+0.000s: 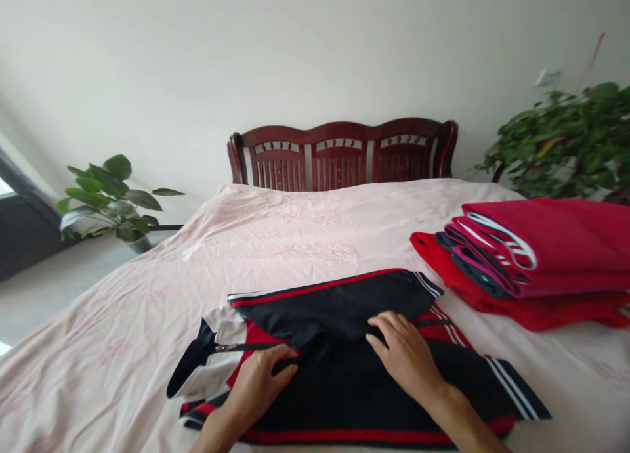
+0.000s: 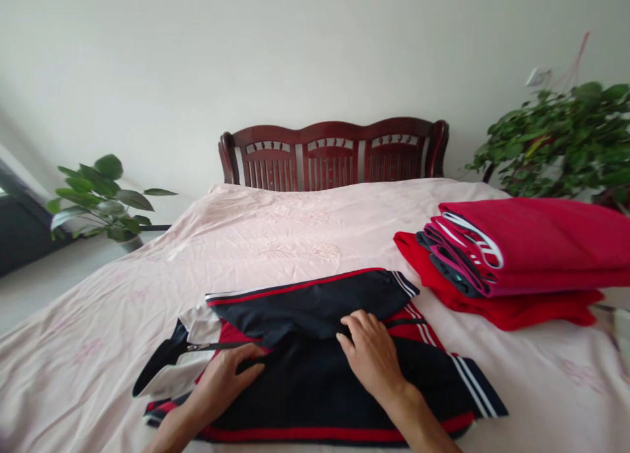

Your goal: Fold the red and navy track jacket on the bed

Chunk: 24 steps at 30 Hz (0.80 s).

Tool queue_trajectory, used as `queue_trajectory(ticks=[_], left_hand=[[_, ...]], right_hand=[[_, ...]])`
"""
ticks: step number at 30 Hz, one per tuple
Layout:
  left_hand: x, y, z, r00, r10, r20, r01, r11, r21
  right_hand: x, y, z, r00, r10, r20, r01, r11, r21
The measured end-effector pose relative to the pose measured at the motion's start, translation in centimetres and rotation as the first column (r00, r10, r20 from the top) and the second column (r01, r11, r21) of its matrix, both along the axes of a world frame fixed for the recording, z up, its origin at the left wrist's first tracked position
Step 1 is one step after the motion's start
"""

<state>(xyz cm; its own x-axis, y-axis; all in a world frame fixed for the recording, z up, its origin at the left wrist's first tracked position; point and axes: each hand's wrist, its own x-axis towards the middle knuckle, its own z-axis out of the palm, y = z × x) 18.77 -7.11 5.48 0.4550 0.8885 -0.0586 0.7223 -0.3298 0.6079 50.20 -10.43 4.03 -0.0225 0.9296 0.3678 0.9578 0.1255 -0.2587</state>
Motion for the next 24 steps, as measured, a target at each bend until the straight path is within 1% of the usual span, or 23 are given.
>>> queue_trajectory(ticks=[1,2,4,5,6,7,10,12,14,16,17,19,21,22,24], left_hand=[[-0.1,-0.6,0.1,0.993,-0.104,0.048,0.101,0.993,0.057],[-0.2,-1.3,0.1,0.974,-0.216,0.066,0.206,0.969,0.135],[-0.5,-2.5,0.3,0.914,-0.407,0.011,0.385,0.874,0.296],[-0.5,-2.9,0.5,0.885,-0.465,-0.036,0.446,0.822,0.354],[-0.5,-3.2,0.7,0.863,-0.499,-0.078,0.487,0.781,0.392],[-0.5,-3.4,0.9,0.851,-0.514,-0.107,0.508,0.754,0.416],[-0.2,-3.2,1.1,0.833,-0.534,-0.143,0.537,0.718,0.443],[0.1,-2.8,0.7,0.800,-0.579,-0.155,0.579,0.678,0.453],[0.2,-2.5,0.0,0.752,-0.637,-0.168,0.630,0.621,0.467],[0.3,-2.3,-0.7,0.725,-0.660,-0.195,0.656,0.578,0.485],[0.3,-2.2,-1.0,0.723,-0.657,-0.212,0.660,0.567,0.492],[0.4,-2.1,-1.3,0.727,-0.643,-0.242,0.662,0.560,0.498],[0.5,-2.0,-1.5,0.729,-0.636,-0.255,0.663,0.560,0.497],[0.5,-1.9,-1.5,0.730,-0.634,-0.255,0.662,0.563,0.495],[0.5,-1.9,-1.4,0.731,-0.637,-0.244,0.661,0.572,0.486]], right_hand=[[-0.1,-0.1,0.4,0.999,0.035,-0.035,-0.035,0.999,0.003],[-0.3,-0.2,0.8,0.994,0.082,-0.073,-0.083,0.997,-0.002],[-1.0,-0.5,1.8,0.970,0.192,-0.146,-0.199,0.979,-0.034],[-1.6,-0.7,2.2,0.953,0.246,-0.179,-0.258,0.965,-0.050],[-2.2,-0.7,2.6,0.932,0.296,-0.209,-0.315,0.947,-0.064],[-2.9,-0.7,2.9,0.910,0.342,-0.235,-0.367,0.928,-0.071],[-5.0,0.2,3.4,0.853,0.433,-0.290,-0.475,0.875,-0.090],[-6.1,1.1,3.5,0.842,0.424,-0.333,-0.493,0.856,-0.156],[-7.0,2.1,3.6,0.851,0.382,-0.360,-0.487,0.831,-0.270],[-7.8,2.9,3.6,0.880,0.362,-0.309,-0.458,0.818,-0.347],[-8.2,3.2,3.5,0.893,0.379,-0.242,-0.445,0.824,-0.351],[-9.2,3.8,3.4,0.895,0.442,-0.057,-0.436,0.845,-0.310],[-10.2,4.4,3.2,0.851,0.513,0.109,-0.470,0.838,-0.277],[-10.7,4.7,3.1,0.825,0.540,0.164,-0.489,0.829,-0.271],[-11.3,5.3,2.9,0.792,0.573,0.212,-0.515,0.812,-0.275]])
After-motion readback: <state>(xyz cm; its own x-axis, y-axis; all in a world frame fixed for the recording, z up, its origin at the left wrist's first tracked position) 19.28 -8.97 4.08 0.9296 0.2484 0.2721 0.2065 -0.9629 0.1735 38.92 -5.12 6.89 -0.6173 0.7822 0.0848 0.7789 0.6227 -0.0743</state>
